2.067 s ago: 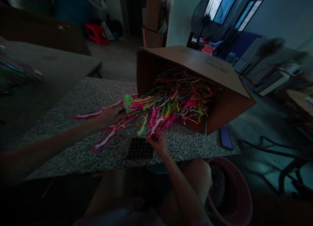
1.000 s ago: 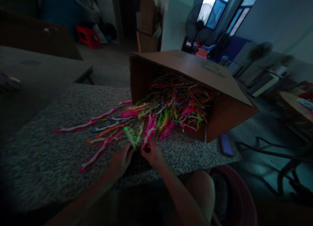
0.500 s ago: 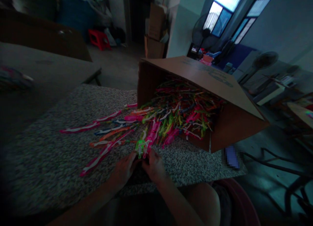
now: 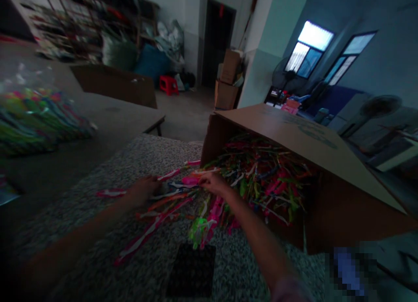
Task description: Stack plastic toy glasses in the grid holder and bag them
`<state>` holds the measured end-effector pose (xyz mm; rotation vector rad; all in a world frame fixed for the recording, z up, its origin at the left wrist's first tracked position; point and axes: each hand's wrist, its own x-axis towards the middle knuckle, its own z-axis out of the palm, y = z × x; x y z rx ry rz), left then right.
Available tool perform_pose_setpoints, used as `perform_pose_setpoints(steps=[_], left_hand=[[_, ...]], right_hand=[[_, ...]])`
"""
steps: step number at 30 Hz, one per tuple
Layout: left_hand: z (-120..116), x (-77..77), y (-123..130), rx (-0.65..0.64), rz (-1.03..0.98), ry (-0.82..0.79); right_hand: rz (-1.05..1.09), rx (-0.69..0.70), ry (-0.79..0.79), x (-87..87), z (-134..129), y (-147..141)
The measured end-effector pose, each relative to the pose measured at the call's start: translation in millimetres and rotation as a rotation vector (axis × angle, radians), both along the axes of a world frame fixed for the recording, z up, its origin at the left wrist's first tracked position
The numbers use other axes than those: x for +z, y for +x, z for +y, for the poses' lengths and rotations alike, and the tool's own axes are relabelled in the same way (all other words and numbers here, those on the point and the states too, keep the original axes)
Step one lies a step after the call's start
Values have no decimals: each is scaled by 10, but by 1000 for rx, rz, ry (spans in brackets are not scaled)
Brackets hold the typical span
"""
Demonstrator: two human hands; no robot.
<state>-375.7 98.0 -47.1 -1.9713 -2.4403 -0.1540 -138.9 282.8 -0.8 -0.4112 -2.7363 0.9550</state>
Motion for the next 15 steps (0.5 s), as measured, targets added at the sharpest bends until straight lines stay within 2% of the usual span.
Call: perform_pose_setpoints(steps=[2, 5, 8, 11, 15], left_hand=[[-178, 18, -84, 95, 84, -16], [-519, 23, -239, 229, 82, 103], [-717, -43, -335, 229, -78, 227], [-640, -120, -296, 144, -174, 164], [-249, -77, -161, 155, -216, 149]], right_hand=[[-110, 186, 114, -69, -10, -346], [-173, 239, 352, -207, -116, -635], [-257, 286, 488, -306, -224, -734], [-279, 261, 504, -330, -288, -726], [-153, 220, 435, -206, -199, -531]])
